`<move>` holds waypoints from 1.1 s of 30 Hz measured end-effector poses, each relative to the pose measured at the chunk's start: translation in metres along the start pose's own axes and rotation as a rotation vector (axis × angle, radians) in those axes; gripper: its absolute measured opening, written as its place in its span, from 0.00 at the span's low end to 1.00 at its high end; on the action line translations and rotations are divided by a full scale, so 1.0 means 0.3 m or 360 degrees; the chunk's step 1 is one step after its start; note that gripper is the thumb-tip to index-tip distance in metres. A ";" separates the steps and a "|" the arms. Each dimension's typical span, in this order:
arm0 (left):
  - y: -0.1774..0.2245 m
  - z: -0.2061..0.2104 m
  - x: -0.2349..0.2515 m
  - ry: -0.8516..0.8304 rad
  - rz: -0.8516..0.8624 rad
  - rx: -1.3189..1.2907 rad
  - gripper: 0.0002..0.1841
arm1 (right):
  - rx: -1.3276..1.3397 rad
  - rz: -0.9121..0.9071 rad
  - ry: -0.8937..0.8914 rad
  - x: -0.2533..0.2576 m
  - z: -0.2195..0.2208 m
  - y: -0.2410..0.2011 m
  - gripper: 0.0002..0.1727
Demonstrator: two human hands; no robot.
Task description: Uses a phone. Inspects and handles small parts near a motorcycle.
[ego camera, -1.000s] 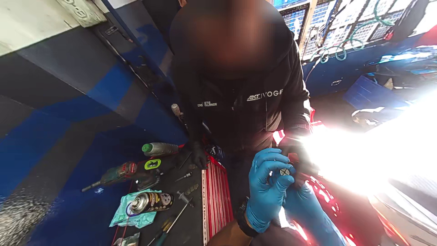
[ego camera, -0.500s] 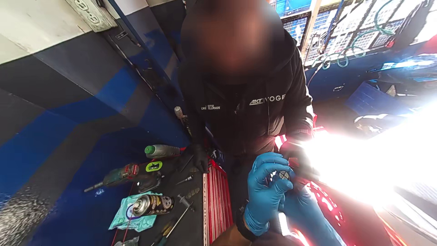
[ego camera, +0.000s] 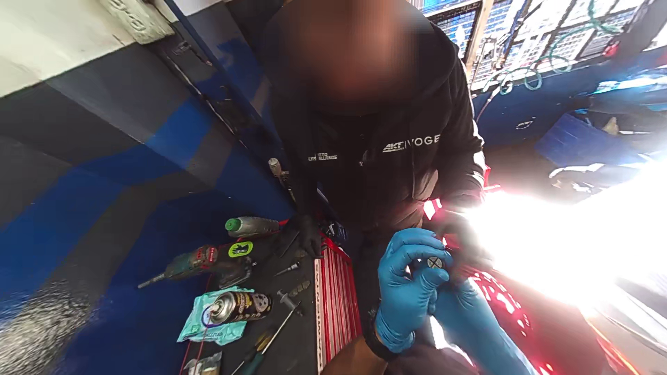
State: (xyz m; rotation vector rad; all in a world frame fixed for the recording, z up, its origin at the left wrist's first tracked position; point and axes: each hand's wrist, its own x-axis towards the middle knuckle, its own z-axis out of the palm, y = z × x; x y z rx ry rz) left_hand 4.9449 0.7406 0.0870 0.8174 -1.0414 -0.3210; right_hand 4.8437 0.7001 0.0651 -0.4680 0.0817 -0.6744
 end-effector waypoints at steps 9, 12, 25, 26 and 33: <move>0.000 0.009 -0.010 0.0016 0.0028 0.0017 0.09 | 0.0010 -0.0015 0.0059 -0.008 0.010 0.001 0.14; 0.004 0.010 -0.010 0.0020 0.0037 0.0029 0.09 | 0.0032 0.0002 0.0051 -0.010 0.009 0.001 0.13; -0.004 -0.002 -0.104 -0.0150 -0.0066 -0.0003 0.10 | -0.0102 0.0063 0.0106 -0.105 -0.043 -0.023 0.12; -0.001 -0.003 -0.131 -0.0182 -0.0096 0.0025 0.10 | -0.0086 0.0037 0.0186 -0.132 -0.046 -0.017 0.11; 0.025 0.014 -0.348 -0.0436 -0.0250 0.0341 0.10 | -0.0442 0.0047 0.0514 -0.402 -0.083 -0.021 0.18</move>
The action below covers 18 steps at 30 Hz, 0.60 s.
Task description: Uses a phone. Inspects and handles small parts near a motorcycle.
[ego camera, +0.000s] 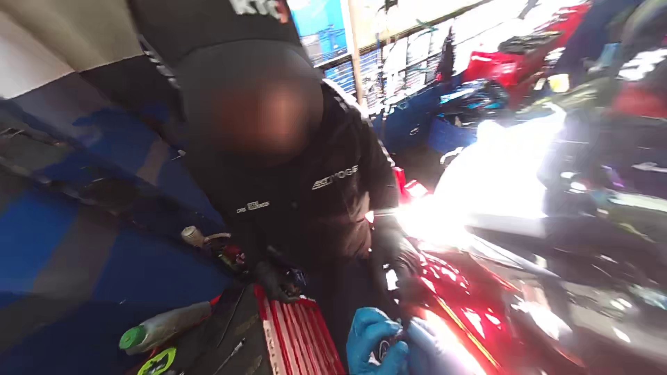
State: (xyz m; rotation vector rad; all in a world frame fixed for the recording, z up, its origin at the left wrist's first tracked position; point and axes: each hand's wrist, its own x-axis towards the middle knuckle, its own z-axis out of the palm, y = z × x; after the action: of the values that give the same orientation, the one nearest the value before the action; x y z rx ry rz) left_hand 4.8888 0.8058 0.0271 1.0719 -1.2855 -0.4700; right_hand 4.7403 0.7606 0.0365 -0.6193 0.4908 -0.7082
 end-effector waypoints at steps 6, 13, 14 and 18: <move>0.042 0.235 -0.254 -0.0785 -0.0339 -0.0242 0.11 | -0.0546 -0.0298 0.0544 -0.469 -0.279 0.050 0.15; 0.353 0.814 -0.780 -0.1797 -0.0360 -0.0462 0.08 | -0.0651 -0.0637 0.1357 -1.437 -0.470 0.218 0.14; 0.421 0.899 -0.879 -0.1957 -0.0418 -0.0466 0.09 | -0.0636 -0.0676 0.1518 -1.582 -0.485 0.259 0.14; 0.701 1.216 -1.223 -0.2475 -0.0560 -0.0426 0.11 | -0.0703 -0.0786 0.2136 -2.093 -0.525 0.378 0.14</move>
State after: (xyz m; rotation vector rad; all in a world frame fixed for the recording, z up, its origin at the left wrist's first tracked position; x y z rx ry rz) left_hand 4.3946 1.0613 -0.0218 0.5793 -2.2184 -1.9165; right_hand 4.2798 1.2258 -0.0238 -0.6102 1.8074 -1.4850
